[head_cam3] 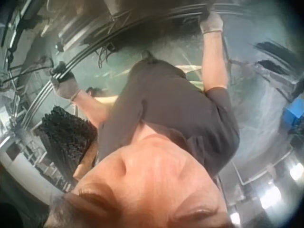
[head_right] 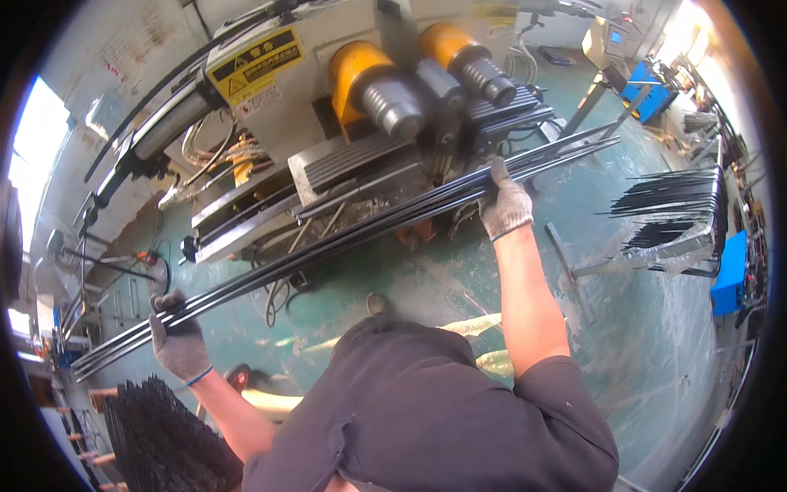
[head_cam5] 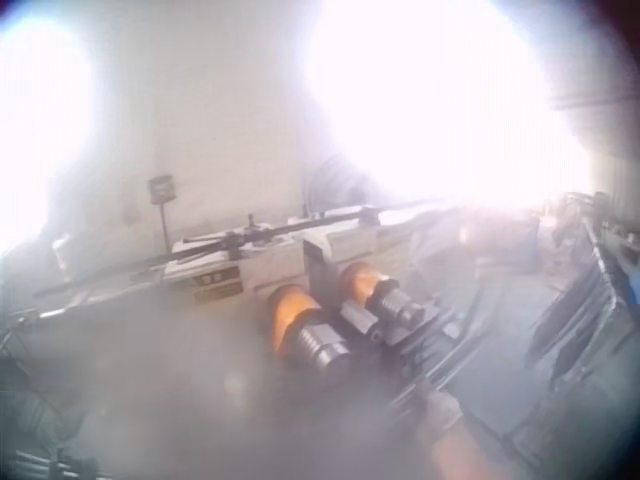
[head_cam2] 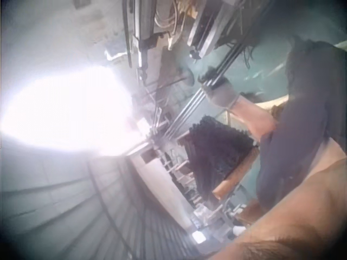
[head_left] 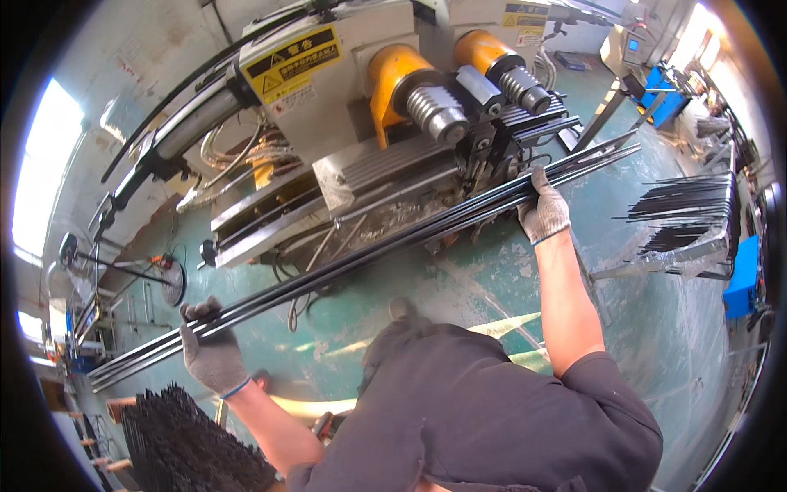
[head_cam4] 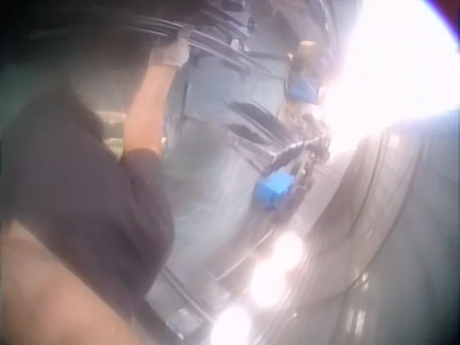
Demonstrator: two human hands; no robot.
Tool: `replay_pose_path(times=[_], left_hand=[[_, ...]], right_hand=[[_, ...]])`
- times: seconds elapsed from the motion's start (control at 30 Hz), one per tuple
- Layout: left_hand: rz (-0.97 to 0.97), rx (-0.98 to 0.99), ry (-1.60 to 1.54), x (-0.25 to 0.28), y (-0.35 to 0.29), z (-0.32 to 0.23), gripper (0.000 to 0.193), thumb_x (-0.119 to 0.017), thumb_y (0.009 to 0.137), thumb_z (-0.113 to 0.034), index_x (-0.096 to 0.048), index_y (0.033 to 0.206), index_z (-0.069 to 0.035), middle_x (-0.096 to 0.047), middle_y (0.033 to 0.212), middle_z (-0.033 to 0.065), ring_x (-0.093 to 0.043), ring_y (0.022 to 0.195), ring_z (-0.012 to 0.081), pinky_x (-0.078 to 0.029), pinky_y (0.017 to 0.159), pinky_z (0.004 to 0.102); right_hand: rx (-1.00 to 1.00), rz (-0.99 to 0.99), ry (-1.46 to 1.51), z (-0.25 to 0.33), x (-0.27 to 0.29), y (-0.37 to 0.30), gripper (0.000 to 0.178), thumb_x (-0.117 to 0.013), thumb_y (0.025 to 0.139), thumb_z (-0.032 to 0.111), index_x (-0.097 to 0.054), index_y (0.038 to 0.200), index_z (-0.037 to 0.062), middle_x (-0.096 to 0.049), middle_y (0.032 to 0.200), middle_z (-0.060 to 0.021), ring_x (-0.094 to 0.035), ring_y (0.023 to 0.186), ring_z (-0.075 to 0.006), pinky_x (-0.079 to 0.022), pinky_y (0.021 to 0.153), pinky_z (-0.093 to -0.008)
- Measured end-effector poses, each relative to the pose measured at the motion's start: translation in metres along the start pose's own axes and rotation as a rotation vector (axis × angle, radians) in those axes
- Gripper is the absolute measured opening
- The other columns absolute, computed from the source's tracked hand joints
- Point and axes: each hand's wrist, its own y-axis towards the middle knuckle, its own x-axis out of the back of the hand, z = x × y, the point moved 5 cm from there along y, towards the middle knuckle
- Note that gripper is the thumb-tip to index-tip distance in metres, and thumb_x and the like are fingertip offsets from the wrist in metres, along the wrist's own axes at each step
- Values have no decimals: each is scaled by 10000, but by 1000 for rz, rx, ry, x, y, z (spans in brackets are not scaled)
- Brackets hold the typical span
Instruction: The person measures a metal rod against a wooden template, then uses a bending machine to bend multiple metal rods into a curved shape. They repeatedly load rods into the machine, bend them, and stack the finished pieces.
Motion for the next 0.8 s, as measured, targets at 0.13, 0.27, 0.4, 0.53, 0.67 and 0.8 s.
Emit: replay_pose_path(times=[0.13, 0.27, 0.4, 0.53, 0.67, 0.8], left_hand=[[-103, 13, 40, 38, 45, 30, 318, -747, 1045, -251, -668, 1241, -14, -728, 1072, 91, -698, 1060, 270, -506, 1185, 510], [-355, 109, 80, 74, 91, 79, 313, -701, 1085, -356, -681, 1135, -47, -720, 1025, 85, -712, 985, 288, -582, 1054, 497], [-419, 167, 203, 64, 112, 119, 410, -660, 1100, -446, -645, 1130, -38, -698, 996, 85, -700, 952, 304, -606, 963, 480], [-426, 260, 75, 39, 116, 159, 340, -609, 1135, -360, -632, 1137, -20, -688, 1031, 115, -687, 1001, 320, -574, 1017, 517], [-455, 325, 38, 41, 116, 184, 310, -581, 1143, -286, -641, 1233, 4, -713, 1208, 167, -680, 1163, 352, -543, 1099, 529], [-398, 330, 146, 35, 119, 216, 402, -591, 1142, -314, -627, 1347, 30, -682, 1348, 203, -641, 1286, 375, -502, 1176, 506]], right_hand=[[-17, -188, -40, -1, -5, 51, 256, -867, 965, 355, -732, 1067, 163, -744, 914, -3, -723, 854, -175, -568, 664, -336], [117, -296, -195, -19, -29, 74, 313, -839, 991, 412, -744, 1154, 162, -759, 982, 5, -722, 844, -222, -586, 696, -427], [229, -189, -203, -37, -70, 74, 250, -729, 1040, 222, -727, 1254, 92, -770, 1106, -52, -741, 936, -248, -618, 795, -418], [80, -5, 20, -48, -81, 109, 287, -652, 1041, 218, -710, 1260, 41, -766, 1115, -104, -743, 987, -282, -608, 911, -419], [-14, -160, -172, -60, -79, 125, 154, -759, 1003, 202, -743, 1039, 53, -706, 863, -36, -681, 766, -202, -544, 698, -340], [16, -201, -491, -58, -73, 145, 189, -691, 961, 172, -763, 1064, 30, -725, 901, -86, -700, 839, -211, -548, 749, -351]])
